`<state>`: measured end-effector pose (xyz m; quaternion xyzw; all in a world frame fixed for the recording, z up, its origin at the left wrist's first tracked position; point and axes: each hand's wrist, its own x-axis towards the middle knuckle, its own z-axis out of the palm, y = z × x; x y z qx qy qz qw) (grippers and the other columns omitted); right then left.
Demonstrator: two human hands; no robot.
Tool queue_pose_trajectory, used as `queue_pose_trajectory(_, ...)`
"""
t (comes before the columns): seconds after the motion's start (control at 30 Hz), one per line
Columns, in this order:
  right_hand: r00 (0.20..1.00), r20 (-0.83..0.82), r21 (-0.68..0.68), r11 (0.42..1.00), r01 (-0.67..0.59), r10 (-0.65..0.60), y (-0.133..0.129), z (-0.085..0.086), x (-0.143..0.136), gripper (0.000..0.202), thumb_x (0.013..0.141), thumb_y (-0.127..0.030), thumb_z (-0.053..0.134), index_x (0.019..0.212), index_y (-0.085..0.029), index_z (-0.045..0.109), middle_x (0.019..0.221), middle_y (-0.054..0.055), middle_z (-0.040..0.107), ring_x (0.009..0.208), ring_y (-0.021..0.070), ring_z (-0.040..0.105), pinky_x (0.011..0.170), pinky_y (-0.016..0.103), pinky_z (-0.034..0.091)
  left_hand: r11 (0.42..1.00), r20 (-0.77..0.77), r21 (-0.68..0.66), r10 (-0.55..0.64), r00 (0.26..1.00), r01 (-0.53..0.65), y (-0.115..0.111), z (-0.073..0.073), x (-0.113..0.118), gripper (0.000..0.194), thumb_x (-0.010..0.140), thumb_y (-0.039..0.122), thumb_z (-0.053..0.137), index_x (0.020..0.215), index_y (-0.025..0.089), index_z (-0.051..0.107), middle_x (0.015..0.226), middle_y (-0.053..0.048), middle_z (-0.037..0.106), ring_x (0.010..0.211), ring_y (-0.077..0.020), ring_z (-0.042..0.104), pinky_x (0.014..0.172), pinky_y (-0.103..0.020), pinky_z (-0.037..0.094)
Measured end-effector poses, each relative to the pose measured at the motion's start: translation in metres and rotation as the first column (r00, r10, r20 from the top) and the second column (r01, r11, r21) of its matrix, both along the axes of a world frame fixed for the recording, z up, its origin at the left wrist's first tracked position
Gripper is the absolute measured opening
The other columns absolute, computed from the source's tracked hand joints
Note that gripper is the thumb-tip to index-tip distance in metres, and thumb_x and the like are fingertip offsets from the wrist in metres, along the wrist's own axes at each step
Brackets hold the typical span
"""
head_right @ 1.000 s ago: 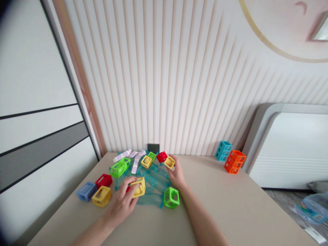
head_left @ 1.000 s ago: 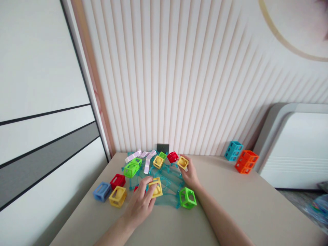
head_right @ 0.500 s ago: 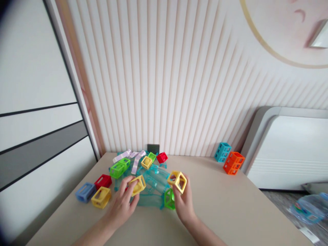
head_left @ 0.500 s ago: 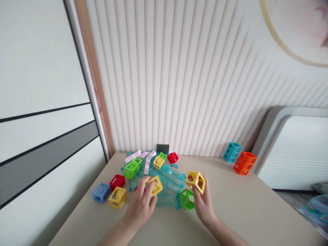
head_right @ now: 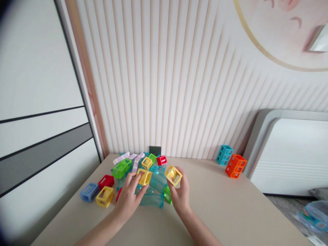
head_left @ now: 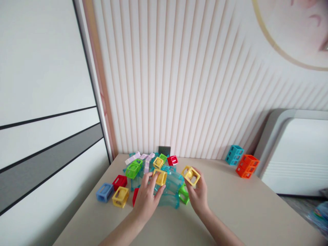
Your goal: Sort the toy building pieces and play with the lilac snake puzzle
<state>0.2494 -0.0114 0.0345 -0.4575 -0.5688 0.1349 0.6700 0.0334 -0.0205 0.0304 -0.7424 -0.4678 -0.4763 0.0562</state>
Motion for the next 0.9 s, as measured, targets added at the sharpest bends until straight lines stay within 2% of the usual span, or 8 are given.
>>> queue_pose_trajectory(0.17, 0.942, -0.281, -0.133, 0.965, -0.225, 0.181, -0.035, -0.006, -0.016, 0.042, 0.087, -0.046, 0.069, 0.121, -0.024, 0.06, 0.11, 0.011, 0.07, 0.096, 0.029, 0.069, 0.078, 0.042, 0.06, 0.999, 0.119, 0.005, -0.048, 0.992, 0.048, -0.009, -0.002, 0.009, 0.028, 0.097, 0.037, 0.057, 0.121, 0.022, 0.055, 0.117, -0.013, 0.057, 0.11, -0.0278, 0.066, 0.091, -0.044, 0.06)
queue_pose_trajectory(0.27, 0.862, -0.424, -0.179, 0.907, -0.381, 0.279, -0.043, -0.004, -0.027, 0.044, 0.086, -0.05, 0.07, 0.121, -0.026, 0.057, 0.096, 0.006, 0.07, 0.07, 0.0204, 0.068, 0.059, 0.033, 0.059, 0.995, 0.13, 0.009, -0.096, 0.987, 0.096, -0.016, -0.006, 0.006, 0.025, 0.095, 0.037, 0.06, 0.114, 0.022, 0.056, 0.13, -0.016, 0.056, 0.124, -0.0309, 0.06, 0.098, -0.047, 0.056)
queue_pose_trajectory(0.37, 0.808, -0.497, -0.205, 0.862, -0.464, 0.317, -0.043, -0.002, -0.032, 0.048, 0.084, -0.051, 0.073, 0.121, -0.029, 0.053, 0.083, -0.001, 0.065, 0.049, 0.0114, 0.056, 0.046, 0.026, 0.051, 0.989, 0.13, -0.004, -0.146, 0.981, 0.148, -0.019, -0.007, 0.001, 0.024, 0.095, 0.035, 0.062, 0.113, 0.022, 0.054, 0.129, -0.016, 0.06, 0.124, -0.0293, 0.061, 0.099, -0.043, 0.056)
queue_pose_trajectory(0.53, 0.809, -0.504, -0.297, 0.82, -0.49, 0.301, -0.045, 0.002, -0.032, 0.055, 0.074, -0.053, 0.081, 0.115, -0.024, 0.06, 0.076, -0.002, 0.063, 0.045, 0.0087, 0.049, 0.042, 0.023, 0.045, 0.98, 0.1, -0.006, -0.199, 0.975, 0.201, -0.021, -0.004, -0.001, 0.025, 0.094, 0.035, 0.063, 0.114, 0.022, 0.056, 0.117, -0.013, 0.067, 0.111, -0.0263, 0.069, 0.092, -0.038, 0.06)
queue_pose_trajectory(0.63, 0.829, -0.461, -0.384, 0.771, -0.507, 0.316, -0.05, 0.007, -0.03, 0.056, 0.075, -0.063, 0.076, 0.109, -0.02, 0.065, 0.071, -0.001, 0.061, 0.045, 0.0084, 0.045, 0.037, 0.019, 0.037, 0.977, 0.09, 0.011, -0.214, 0.973, 0.214, -0.023, -0.002, 0.0, 0.024, 0.094, 0.037, 0.063, 0.112, 0.022, 0.058, 0.113, -0.012, 0.069, 0.107, -0.0257, 0.071, 0.089, -0.036, 0.061)
queue_pose_trajectory(0.73, 0.828, -0.446, -0.448, 0.717, -0.534, 0.339, -0.055, 0.013, -0.03, 0.064, 0.078, -0.072, 0.067, 0.113, -0.019, 0.065, 0.068, 0.001, 0.061, 0.049, 0.0119, 0.051, 0.034, 0.017, 0.03, 0.974, 0.075, 0.031, -0.227, 0.971, 0.226, -0.025, 0.0, 0.0, 0.022, 0.094, 0.035, 0.063, 0.112, 0.022, 0.058, 0.112, -0.012, 0.069, 0.105, -0.0251, 0.071, 0.089, -0.035, 0.061)
queue_pose_trajectory(0.83, 0.838, -0.43, -0.483, 0.698, -0.528, 0.337, -0.057, 0.016, -0.029, 0.07, 0.081, -0.076, 0.059, 0.122, -0.019, 0.06, 0.07, 0.002, 0.062, 0.054, 0.0145, 0.056, 0.036, 0.018, 0.033, 0.962, 0.031, 0.024, -0.271, 0.962, 0.27, -0.027, 0.0, 0.0, 0.018, 0.095, 0.029, 0.061, 0.111, 0.021, 0.057, 0.113, -0.012, 0.068, 0.108, -0.0243, 0.07, 0.091, -0.034, 0.061)
queue_pose_trajectory(0.9, 0.857, -0.375, -0.48, 0.718, -0.505, 0.352, -0.057, 0.016, -0.027, 0.067, 0.083, -0.076, 0.056, 0.12, -0.019, 0.061, 0.071, 0.001, 0.061, 0.056, 0.0146, 0.056, 0.042, 0.02, 0.039, 0.955, -0.002, 0.016, -0.296, 0.955, 0.296, -0.028, -0.001, 0.0, 0.017, 0.095, 0.024, 0.06, 0.112, 0.021, 0.057, 0.116, -0.013, 0.067, 0.11, -0.0243, 0.069, 0.093, -0.034, 0.06)
